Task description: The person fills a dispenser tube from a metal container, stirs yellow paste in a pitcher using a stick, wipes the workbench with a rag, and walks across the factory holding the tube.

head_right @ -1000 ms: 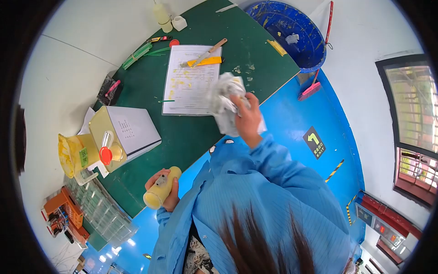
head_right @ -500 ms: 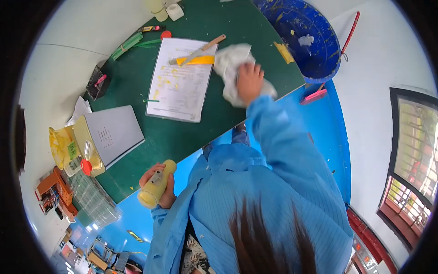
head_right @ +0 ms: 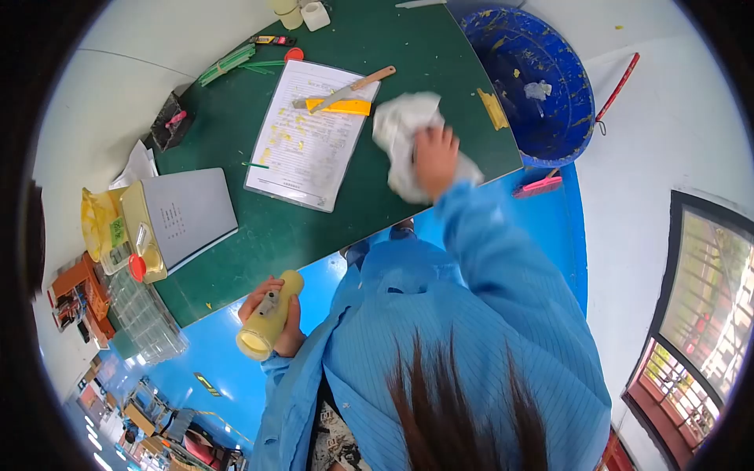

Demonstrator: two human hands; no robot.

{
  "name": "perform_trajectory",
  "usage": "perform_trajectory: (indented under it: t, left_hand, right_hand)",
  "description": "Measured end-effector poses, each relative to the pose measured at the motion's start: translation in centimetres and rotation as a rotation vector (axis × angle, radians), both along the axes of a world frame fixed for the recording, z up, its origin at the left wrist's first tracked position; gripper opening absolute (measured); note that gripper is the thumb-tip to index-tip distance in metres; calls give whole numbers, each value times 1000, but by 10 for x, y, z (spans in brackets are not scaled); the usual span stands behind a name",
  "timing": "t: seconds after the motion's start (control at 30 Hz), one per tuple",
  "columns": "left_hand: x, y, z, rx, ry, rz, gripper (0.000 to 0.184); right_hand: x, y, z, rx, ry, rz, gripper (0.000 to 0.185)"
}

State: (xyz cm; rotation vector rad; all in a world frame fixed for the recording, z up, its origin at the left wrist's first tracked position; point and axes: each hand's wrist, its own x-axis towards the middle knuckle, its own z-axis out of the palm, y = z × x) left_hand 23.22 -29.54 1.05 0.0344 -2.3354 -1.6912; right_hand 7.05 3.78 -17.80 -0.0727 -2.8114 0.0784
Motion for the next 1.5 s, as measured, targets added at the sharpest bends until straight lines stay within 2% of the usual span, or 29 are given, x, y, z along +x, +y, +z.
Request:
perform_trajectory:
  t: [0.03,0.1,0.13,0.3,0.43,0.47,0.5,0.57,0.63,0.67,0.7,0.77,0.87,0.9,0.93,0.97,1.0,1.03,1.1,1.17,1.27,1.33,1.37,1.43,1.5]
  left_hand:
    - [0,1,-1,12,16,-10,52]
    - [1,-1,-7,0,0,-6,53]
    - [2,-3,-8,-16,-17,-6,53]
    - [-4,-2,-5,0,-8,5,53]
    - [-5,-4,0,43,18,-36,53]
    - [-5,-10,0,41,28,-60,53]
    - [-3,-15,-3,43,41,-78,53]
    - [1,-19,-6,47,40,-93,53]
    - [0,-26,-4,36,23,-108,52]
    - [1,-27,-5,43,26,-98,52]
    - [2,-28,-6,49,30,-86,52]
    - [6,-34,-2,35,35,-73,52]
    - [12,-41,3,28,42,-86,52]
    - [17,-45,0,49,45,-94,52]
    - [18,-50,-3,72,46,-100,52]
    - [16,-54,-6,59,43,-96,53]
    - [19,-57,-8,43,26,-92,54]
    - [23,-60,-8,22,2,-96,54]
    - [26,-61,-6,26,-17,-86,54]
    - [27,-66,-3,-2,14,-81,54]
    - [34,-69,-1,33,53,-78,53]
    - [37,-74,-10,27,43,-52,54]
    - [39,-75,-13,19,27,-38,54]
    - [38,-72,-12,26,-8,-15,54]
    - [33,-73,-12,31,-12,-16,54]
  right_hand:
    - [36,-9,-20,63,22,55,23]
    - [76,-11,7,-179,-269,306,23]
    - [63,-1,8,-42,-211,328,27]
    - [-24,29,19,-69,-163,90,36]
    - [8,-8,24,-53,-193,-106,41]
    - [34,-22,21,-102,-324,-7,45]
    - [63,-42,31,-64,-437,147,41]
    - [83,-38,9,-92,-254,356,35]
    - [44,-16,20,52,-406,236,30]
    - [20,0,5,40,-200,122,30]
    - [-5,11,6,46,-182,17,29]
    - [-22,13,16,4,-144,-3,36]
    - [-3,-4,6,-23,-149,-152,44]
    - [24,-29,31,-43,-320,-75,44]
    - [49,-42,12,36,-413,71,36]
    - [84,-54,-11,42,-140,301,31]
    - [75,-46,2,74,-283,302,28]
    - [63,-34,15,98,-432,295,27]
    - [21,11,5,130,-247,72,27]
    - [-19,54,2,2,-262,-305,36]
    - [-22,86,5,28,-215,-212,66]
    - [17,25,12,216,-281,144,57]
    - [35,-19,20,188,-533,134,44]
    - [49,-23,12,177,-453,275,39]
    - [21,0,16,134,-446,16,42]
